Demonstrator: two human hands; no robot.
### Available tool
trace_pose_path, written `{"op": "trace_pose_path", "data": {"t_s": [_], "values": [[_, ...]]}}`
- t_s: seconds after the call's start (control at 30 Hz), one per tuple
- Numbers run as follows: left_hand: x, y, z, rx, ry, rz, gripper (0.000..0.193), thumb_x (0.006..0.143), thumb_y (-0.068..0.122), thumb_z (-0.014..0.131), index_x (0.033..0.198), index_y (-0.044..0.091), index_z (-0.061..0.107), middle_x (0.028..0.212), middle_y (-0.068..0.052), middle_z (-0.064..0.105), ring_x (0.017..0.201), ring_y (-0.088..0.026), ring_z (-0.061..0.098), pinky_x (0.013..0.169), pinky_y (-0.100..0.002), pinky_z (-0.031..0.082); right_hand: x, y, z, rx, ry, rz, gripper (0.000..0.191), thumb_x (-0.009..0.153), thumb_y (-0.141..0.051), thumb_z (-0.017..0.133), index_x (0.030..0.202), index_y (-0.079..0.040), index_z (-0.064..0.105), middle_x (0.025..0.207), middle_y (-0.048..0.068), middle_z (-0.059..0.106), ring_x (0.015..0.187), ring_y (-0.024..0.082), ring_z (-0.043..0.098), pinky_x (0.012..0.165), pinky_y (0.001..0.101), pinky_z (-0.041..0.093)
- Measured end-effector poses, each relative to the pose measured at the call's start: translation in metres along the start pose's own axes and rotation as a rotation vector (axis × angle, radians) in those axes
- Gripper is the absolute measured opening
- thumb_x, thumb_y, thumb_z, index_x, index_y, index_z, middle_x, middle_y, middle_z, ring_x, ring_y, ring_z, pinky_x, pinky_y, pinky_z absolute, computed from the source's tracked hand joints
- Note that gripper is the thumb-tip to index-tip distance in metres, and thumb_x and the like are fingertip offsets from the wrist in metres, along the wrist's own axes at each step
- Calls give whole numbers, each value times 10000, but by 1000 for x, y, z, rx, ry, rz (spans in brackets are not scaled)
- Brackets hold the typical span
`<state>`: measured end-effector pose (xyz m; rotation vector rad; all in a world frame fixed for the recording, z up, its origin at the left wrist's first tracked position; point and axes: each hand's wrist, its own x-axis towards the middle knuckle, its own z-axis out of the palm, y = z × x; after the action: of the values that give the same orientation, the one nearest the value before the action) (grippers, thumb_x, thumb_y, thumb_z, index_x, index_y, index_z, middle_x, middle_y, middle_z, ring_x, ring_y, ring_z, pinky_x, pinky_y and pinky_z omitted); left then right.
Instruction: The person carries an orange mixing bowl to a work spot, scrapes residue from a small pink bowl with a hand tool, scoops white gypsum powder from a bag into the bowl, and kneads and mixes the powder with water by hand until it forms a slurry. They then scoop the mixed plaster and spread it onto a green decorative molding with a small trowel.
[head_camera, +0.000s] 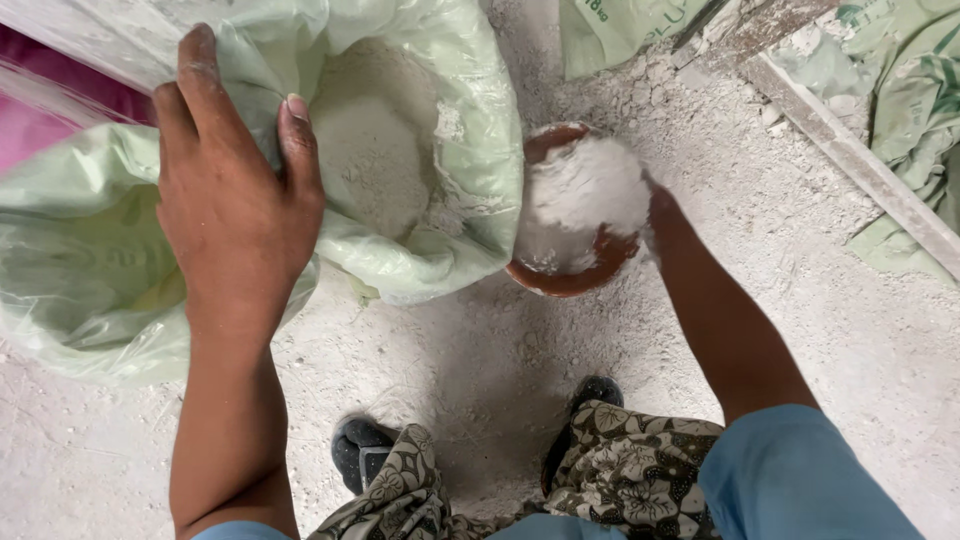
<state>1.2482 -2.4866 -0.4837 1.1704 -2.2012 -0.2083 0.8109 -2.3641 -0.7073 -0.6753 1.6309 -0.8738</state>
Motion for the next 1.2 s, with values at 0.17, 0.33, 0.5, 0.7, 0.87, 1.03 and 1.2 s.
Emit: {"op": "trace_pose_path", "data": {"t_s": [0.17, 0.33, 0.5, 0.7, 0.87, 1.03, 1.2], "values": [[-3, 7, -2, -21, -31, 0, 627, 1178, 234, 671, 1554, -36, 248, 1392, -322, 540, 1045, -505, 674, 827, -543, 567, 7, 25, -8, -203, -56, 131, 452, 1001, -266, 452, 1417, -104, 520, 1471, 190, 492, 1199, 315, 578, 939, 402, 537], [1, 1, 2, -154, -141, -66, 708, 1178, 200, 624, 1631, -63, 148, 1166, -354, 679, 963, -520, 710, 790, -558, 583, -12, -35, -5, -476, -133, 153, 434, 989, -240, 462, 1396, -119, 557, 1449, 189, 523, 1160, 316, 621, 904, 405, 582], [2, -9, 2, -278, -37, 97, 564, 1148, 51, 584, 1559, -6, 203, 1065, -308, 715, 979, -496, 712, 810, -538, 577, -63, -145, 49, -1241, 134, -362, 338, 1173, -283, 419, 1273, -51, 645, 1201, 180, 658, 970, 260, 706, 830, 380, 606], [15, -25, -19, -450, 77, -26, 411, 1182, 86, 505, 1542, 96, 307, 1067, -185, 746, 839, -234, 771, 787, -395, 612, 0, -202, 219, -1207, -256, -645, 522, 1116, -447, 380, 1388, -23, 520, 1041, 198, 716, 842, 325, 700, 935, 448, 545], [9, -19, -24, -480, -212, -158, 502, 1116, 150, 556, 1571, 113, 347, 748, -195, 701, 652, -347, 716, 638, -470, 557, 85, -198, 270, -1553, -149, -329, 640, 1114, -461, 359, 1501, 49, 395, 969, 276, 692, 765, 417, 693, 986, 438, 557], [4, -18, -18, -548, -188, -60, 496, 1098, 129, 563, 1550, 97, 362, 865, -261, 716, 839, -483, 702, 683, -533, 508, 86, -174, 289, -1542, -155, -281, 647, 1102, -464, 379, 1499, 46, 398, 995, 272, 688, 784, 400, 692, 975, 436, 564], [11, -21, -16, -597, -127, -83, 479, 1108, 126, 567, 1543, 89, 370, 872, -249, 721, 818, -427, 744, 692, -501, 538, 71, -174, 277, -1331, -276, -299, 655, 1090, -468, 398, 1498, 44, 402, 1022, 269, 684, 803, 384, 691, 963, 434, 570]]}}
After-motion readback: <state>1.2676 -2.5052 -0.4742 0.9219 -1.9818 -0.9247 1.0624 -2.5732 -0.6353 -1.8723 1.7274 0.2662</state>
